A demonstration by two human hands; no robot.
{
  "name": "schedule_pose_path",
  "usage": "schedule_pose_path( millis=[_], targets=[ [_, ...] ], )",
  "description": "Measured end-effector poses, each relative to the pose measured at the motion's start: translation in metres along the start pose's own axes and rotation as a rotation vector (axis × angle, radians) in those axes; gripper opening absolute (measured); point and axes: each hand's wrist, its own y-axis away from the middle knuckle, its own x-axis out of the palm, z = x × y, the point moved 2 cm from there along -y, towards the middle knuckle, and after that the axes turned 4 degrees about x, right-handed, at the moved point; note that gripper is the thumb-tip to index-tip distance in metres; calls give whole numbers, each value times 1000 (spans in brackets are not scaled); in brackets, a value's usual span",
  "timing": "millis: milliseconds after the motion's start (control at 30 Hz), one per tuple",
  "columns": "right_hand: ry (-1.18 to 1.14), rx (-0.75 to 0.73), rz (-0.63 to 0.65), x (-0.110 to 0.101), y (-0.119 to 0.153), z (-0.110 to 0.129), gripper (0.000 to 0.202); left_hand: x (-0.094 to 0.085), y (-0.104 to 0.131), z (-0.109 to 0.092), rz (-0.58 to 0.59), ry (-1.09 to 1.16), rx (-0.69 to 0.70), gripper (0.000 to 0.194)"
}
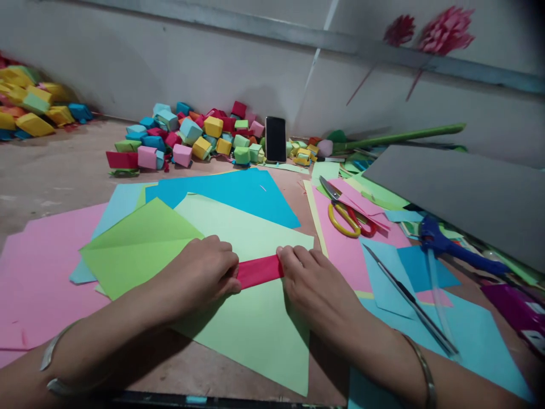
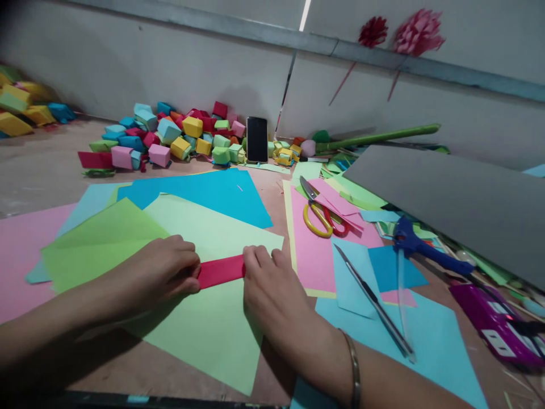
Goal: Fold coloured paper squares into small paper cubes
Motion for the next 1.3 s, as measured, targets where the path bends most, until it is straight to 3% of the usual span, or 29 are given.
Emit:
schedule_pose_path(
  millis=[133, 200, 367, 633, 767, 867, 967, 1067, 1167, 1233, 1300],
  targets=[
    [10, -4, -107, -10, -2, 5, 39, 3, 0, 0, 4, -33, 1, 18],
    [-32, -47, -115, -9, -3, 11, 35, 5, 1, 2, -6, -50, 13, 18],
    [48, -12, -9, 2, -2, 10, 16, 6, 4, 3, -23, -76, 27, 17],
    [100, 42, 58, -5, 2, 14, 21, 3, 9, -4, -37, -85, 18, 19],
    [161, 137, 133, -10, 4, 3, 23, 1, 10, -5, -39, -83, 22, 20],
    [88, 263, -1, -17, 2, -11, 25, -1, 9, -5, -31, -76, 19, 16],
    [-165, 128, -178, -17, -3, -14, 36, -4, 9, -6, -56, -77, 38, 12],
    [-448, 9, -158, -5, -8, -11, 31, -8, 11, -7, -103, -4, 56, 9],
    [-597, 46, -228, 0, -11, -13, 14, -15, 11, -7, -257, 181, -4, 11],
    [-627, 45, -347, -3, -10, -15, 20, -20, 10, -5, -404, 301, -74, 18],
    [-639, 26, -458, -10, -9, -17, 24, -22, 10, -4, -473, 428, -118, 24]
  ],
)
